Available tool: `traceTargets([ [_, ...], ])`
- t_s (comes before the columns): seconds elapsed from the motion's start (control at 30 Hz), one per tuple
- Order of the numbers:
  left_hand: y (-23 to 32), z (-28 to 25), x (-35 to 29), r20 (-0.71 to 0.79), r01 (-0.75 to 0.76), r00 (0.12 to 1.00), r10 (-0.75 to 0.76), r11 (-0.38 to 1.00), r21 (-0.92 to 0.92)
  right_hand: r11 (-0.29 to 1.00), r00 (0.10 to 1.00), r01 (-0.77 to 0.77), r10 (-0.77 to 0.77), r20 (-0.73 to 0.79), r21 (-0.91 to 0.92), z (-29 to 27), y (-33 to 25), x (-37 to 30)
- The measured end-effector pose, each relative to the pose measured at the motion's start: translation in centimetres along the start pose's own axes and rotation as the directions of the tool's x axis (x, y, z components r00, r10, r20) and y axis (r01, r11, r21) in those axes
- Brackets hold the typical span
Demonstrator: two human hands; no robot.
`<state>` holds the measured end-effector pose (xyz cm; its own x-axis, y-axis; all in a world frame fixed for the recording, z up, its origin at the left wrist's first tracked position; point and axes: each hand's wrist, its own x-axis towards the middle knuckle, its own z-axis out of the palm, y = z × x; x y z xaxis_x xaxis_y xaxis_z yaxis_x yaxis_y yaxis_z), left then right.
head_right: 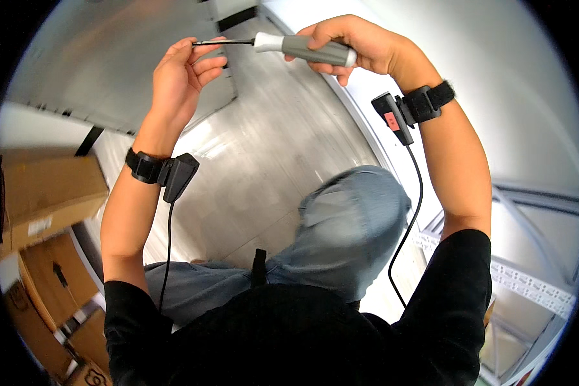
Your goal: The person uses a screwdriver to fasten screws into the back panel of a white appliance. They repeatedly insert screws into pre-drilled holes and tighten them to secure the panel.
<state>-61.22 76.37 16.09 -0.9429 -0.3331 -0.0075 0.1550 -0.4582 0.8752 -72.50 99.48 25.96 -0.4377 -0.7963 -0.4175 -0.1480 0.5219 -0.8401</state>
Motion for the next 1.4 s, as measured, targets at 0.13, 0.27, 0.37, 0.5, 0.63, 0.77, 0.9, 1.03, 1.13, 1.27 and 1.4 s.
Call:
traceTargets([
  [0.13,-7.2,7.6,3.8,0.167,0.184,0.967,-0.194,0.98,0.074,0.998,0.988,0.002,0.009,-0.156,0.065,-4.6,10.7,-5.7],
  [0.27,-17.9,8.9,9.8,0.213,0.417,0.864,-0.457,0.885,0.207,0.928,0.934,-0.117,0.224,-0.279,0.353,-4.8,23.0,-4.6],
  [0.37,-22.9,13.5,10.8,0.2,0.515,0.787,-0.584,0.799,0.31,0.778,0.892,-0.061,0.324,-0.317,0.625,-3.1,30.3,-8.8],
  [0.5,-32.8,16.1,10.7,0.266,0.356,0.793,-0.548,0.772,0.527,0.467,0.812,0.119,0.462,-0.356,0.876,2.4,38.2,-14.7],
  [0.63,-38.9,20.7,8.7,0.372,-0.053,0.816,-0.442,0.584,0.81,0.38,0.657,0.294,0.586,-0.474,0.877,5.7,41.9,-17.7],
  [0.77,-43.5,22.9,7.2,0.506,-0.241,0.819,-0.27,0.637,0.732,0.301,0.556,0.388,0.678,-0.481,0.871,6.5,43.0,-18.2],
  [0.9,-45.5,23.9,7.3,0.572,-0.421,0.795,-0.201,0.496,0.759,0.294,0.573,0.387,0.666,-0.477,0.874,5.6,43.5,-17.7],
  [1.03,-45.9,24.6,7.3,0.588,-0.476,0.793,-0.158,0.442,0.76,0.274,0.589,0.36,0.675,-0.445,0.892,5.4,44.1,-17.4],
  [1.13,-45.8,24.9,7.4,0.583,-0.484,0.798,-0.152,0.415,0.771,0.277,0.597,0.348,0.671,-0.44,0.896,5.2,44.2,-17.0],
  [1.27,-45.8,24.9,7.5,0.582,-0.48,0.798,-0.154,0.422,0.769,0.287,0.606,0.34,0.661,-0.442,0.895,4.9,44.0,-16.5],
  [1.4,-45.1,24.2,7.6,0.559,-0.409,0.804,-0.203,0.492,0.768,0.332,0.637,0.3,0.628,-0.446,0.895,4.2,43.1,-15.9],
])
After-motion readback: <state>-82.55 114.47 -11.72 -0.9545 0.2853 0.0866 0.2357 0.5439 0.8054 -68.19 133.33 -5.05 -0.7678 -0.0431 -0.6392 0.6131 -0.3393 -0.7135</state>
